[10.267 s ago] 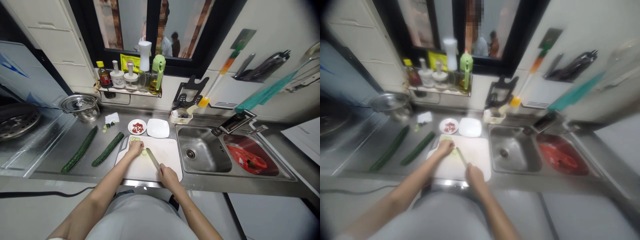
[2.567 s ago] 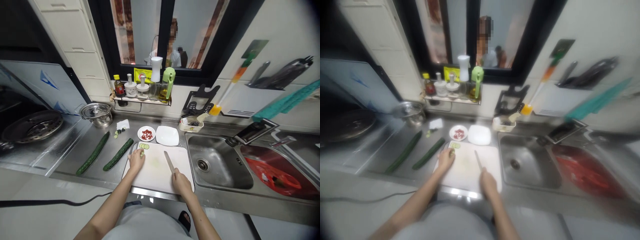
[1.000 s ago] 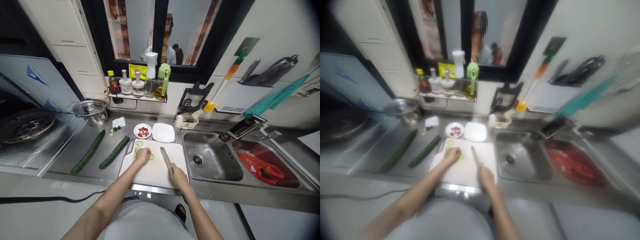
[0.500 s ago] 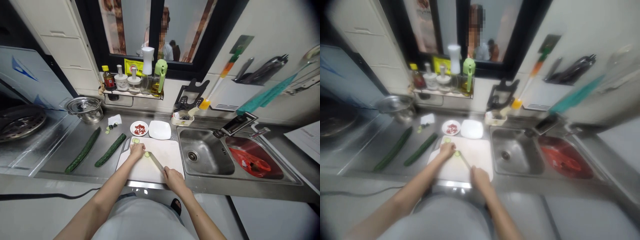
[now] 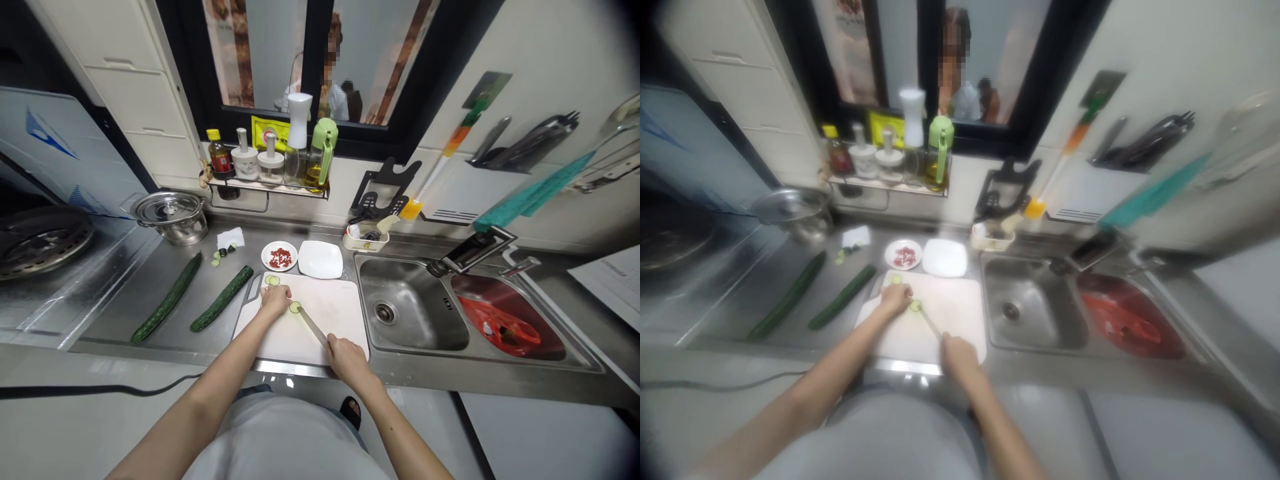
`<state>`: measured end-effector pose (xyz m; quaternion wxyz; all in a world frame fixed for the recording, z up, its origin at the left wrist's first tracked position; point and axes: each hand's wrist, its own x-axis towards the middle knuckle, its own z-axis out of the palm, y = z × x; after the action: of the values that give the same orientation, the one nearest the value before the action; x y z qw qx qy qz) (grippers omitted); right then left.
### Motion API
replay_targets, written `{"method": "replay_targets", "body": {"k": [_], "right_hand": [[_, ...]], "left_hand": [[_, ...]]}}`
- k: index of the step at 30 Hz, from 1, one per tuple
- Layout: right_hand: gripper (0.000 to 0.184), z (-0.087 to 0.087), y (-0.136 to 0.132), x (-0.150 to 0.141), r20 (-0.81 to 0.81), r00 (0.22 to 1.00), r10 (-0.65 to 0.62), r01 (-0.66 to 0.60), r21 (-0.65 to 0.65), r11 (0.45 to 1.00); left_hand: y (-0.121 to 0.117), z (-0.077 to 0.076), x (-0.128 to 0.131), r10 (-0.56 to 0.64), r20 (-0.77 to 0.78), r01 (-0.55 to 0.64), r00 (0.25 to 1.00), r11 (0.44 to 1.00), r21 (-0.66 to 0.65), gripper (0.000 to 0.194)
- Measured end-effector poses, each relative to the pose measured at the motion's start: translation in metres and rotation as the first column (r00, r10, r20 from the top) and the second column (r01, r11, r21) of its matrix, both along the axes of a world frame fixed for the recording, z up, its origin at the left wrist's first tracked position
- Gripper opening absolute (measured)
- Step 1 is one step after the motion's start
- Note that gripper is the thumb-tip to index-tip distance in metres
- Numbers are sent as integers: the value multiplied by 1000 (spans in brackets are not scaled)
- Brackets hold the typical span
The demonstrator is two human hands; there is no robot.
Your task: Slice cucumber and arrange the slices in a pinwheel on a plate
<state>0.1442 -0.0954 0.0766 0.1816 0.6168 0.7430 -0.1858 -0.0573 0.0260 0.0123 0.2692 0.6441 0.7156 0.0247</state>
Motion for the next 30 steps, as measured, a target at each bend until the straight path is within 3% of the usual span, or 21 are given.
{"method": "replay_targets", "body": {"k": [8,23,30], "right_hand": [[31,-5,5,4,-9,999,42,-43,-23,999],[30,1,10,-2,-22,997,74,-76,-62,995],[31,-6,17,-4,-40,996,80,-82,-40,996]], "left_hand": [[2,-2,0,1,-10,-1,1000,1000,-9,14],[2,-5,0,-1,-12,1,1000,1000,-2,14],[3,-5,0,3,-19,-3,1000,1000,-8,13]]}}
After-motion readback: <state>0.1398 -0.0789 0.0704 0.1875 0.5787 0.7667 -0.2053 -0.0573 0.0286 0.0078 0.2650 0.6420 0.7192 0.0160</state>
